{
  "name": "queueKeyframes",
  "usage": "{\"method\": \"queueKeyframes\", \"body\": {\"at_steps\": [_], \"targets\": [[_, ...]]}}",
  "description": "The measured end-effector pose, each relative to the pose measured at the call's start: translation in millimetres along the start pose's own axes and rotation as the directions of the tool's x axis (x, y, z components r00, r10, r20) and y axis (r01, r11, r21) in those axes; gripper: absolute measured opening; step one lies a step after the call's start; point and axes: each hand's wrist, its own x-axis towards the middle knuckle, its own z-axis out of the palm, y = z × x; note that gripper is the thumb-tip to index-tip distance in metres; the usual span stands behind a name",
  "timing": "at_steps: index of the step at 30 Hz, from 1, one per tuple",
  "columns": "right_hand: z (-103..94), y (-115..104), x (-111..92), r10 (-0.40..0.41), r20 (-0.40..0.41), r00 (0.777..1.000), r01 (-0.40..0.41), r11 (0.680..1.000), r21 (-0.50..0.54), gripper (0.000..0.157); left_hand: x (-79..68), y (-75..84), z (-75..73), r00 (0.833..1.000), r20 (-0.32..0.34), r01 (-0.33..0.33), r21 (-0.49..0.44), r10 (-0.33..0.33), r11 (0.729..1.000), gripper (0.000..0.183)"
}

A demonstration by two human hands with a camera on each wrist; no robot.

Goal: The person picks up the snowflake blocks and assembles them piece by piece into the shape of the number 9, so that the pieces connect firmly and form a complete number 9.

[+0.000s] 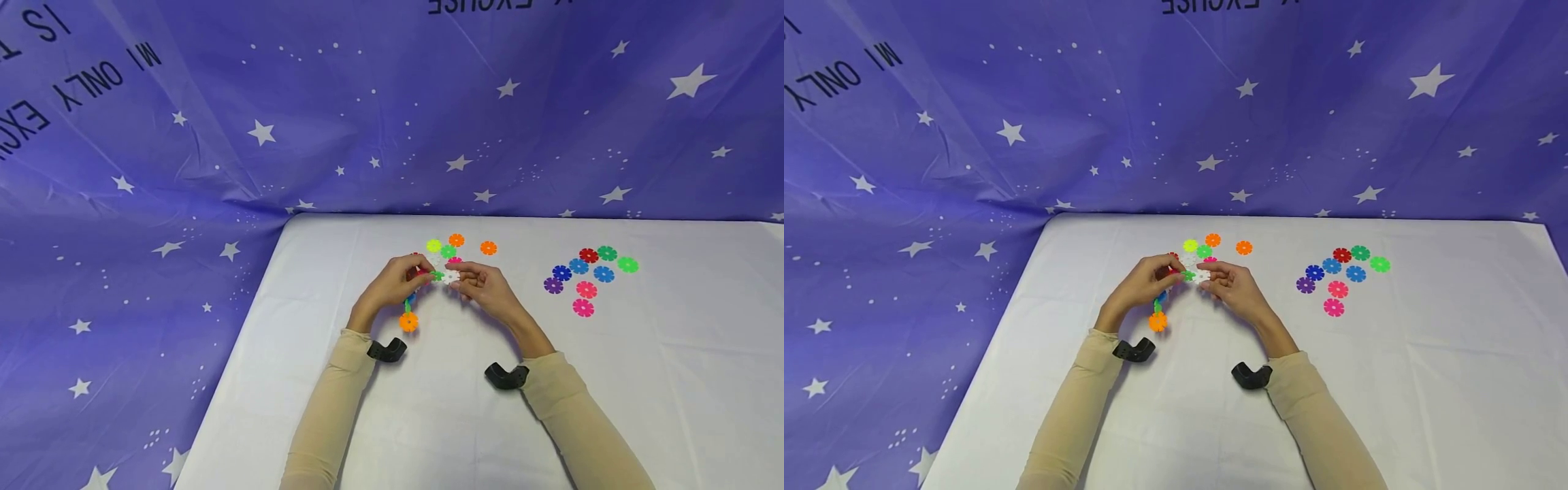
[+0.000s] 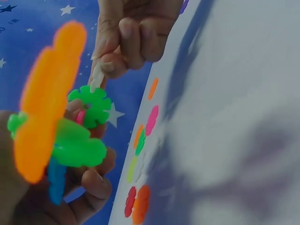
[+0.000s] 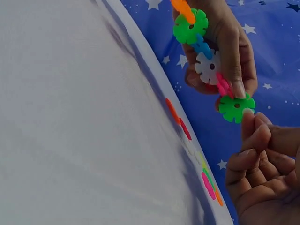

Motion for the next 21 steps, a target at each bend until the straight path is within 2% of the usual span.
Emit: {"method": "queueKeyframes", "body": {"at_steps": [4,8,16,21], "targets": [[0.3,0.9,-0.2,-0.010,-0.011,1.000,0.010,1.000,0.001,0.038,0.6,-1.1,3.8,0.999,-0.024,-0.034,-0.007,0.034,0.999,0.006],[-1.5,0.7,0.8,-0.016,-0.023,1.000,0.016,1.000,-0.014,0.034,2.1,0.0,5.1,0.998,-0.037,-0.041,0.000,0.041,0.999,0.008],[-3.5,0.5,-0.9,-0.020,-0.034,0.999,0.020,1.000,0.000,0.033,4.2,-0.2,8.5,0.998,-0.057,-0.033,-0.041,0.031,0.999,0.009],[-4.7,0.2,-1.5,-0.011,-0.009,1.000,0.011,1.000,-0.006,0.033,3.1,-1.8,10.2,0.999,-0.048,-0.018,-0.066,0.014,0.998,0.009]]}}
